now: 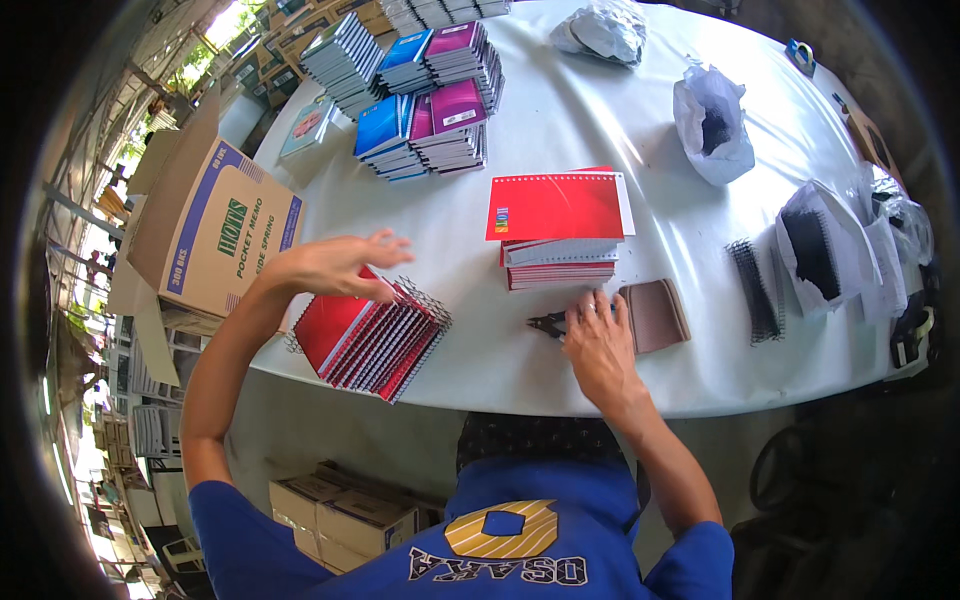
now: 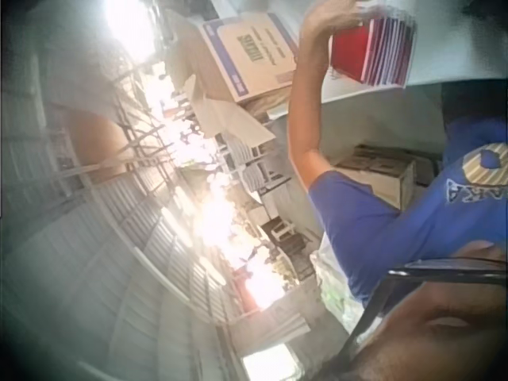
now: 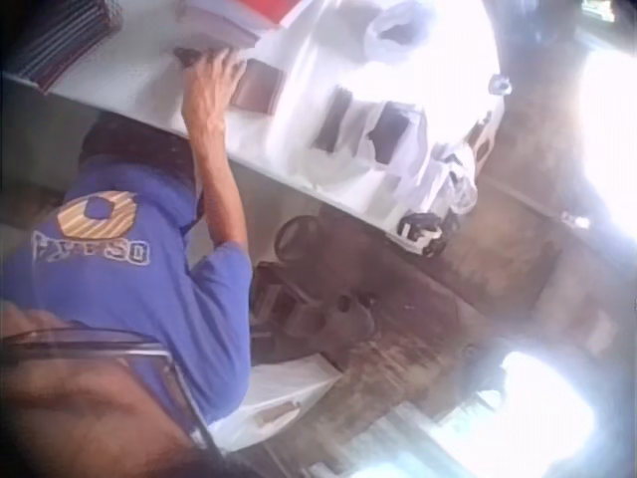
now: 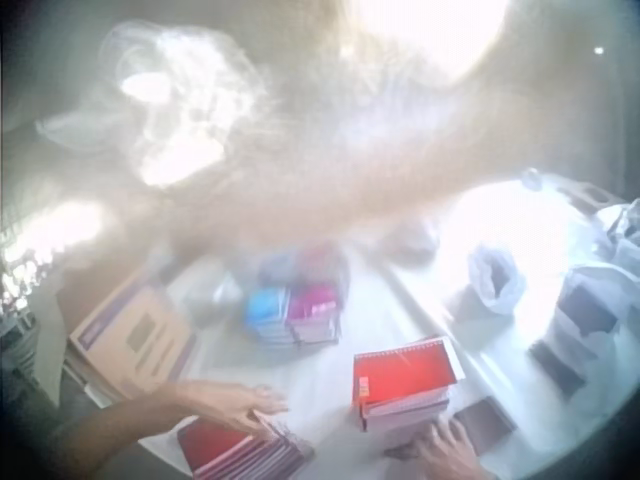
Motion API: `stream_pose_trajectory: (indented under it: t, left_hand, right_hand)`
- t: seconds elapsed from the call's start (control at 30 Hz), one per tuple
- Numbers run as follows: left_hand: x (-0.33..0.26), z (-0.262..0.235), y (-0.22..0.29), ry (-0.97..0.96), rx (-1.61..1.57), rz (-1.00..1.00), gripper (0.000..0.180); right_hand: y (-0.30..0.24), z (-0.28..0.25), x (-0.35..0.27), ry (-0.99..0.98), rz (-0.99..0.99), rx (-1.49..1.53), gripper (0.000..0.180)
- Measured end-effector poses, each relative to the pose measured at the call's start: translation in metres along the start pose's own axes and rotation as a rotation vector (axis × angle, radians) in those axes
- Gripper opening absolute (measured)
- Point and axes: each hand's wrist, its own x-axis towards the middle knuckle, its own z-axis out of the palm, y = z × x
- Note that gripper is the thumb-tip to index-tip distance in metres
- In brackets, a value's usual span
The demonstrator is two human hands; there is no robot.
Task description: The person assembles spiral notebooks by inserting a wire coil into the punched holes of paper and covers, then uses pliers to clip the end of the wire.
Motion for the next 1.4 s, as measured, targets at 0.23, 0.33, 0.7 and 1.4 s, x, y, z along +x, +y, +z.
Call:
stream_pose_trajectory:
  t: [0.23,0.33,0.7,1.4]
  left_hand:
    - [0.038,-0.007,0.015,-0.429,0.200,-0.245,0.092]
    - [0.039,-0.011,0.030,-0.435,0.307,-0.384,0.087]
    - [0.020,-0.003,0.022,-0.397,0.299,-0.215,0.093]
    - [0.024,-0.005,0.040,-0.019,-0.379,-0.062,0.064]
  right_hand:
    - [-0.026,-0.004,0.006,-0.042,-0.059,0.140,0.036]
    - [-0.030,0.003,-0.005,-0.032,-0.036,0.071,0.041]
    - [-0.019,0.029,0.009,0.078,0.021,0.115,0.046]
    - [-0.142,0.018,0.065,-1.003,0.373,2.349,0.084]
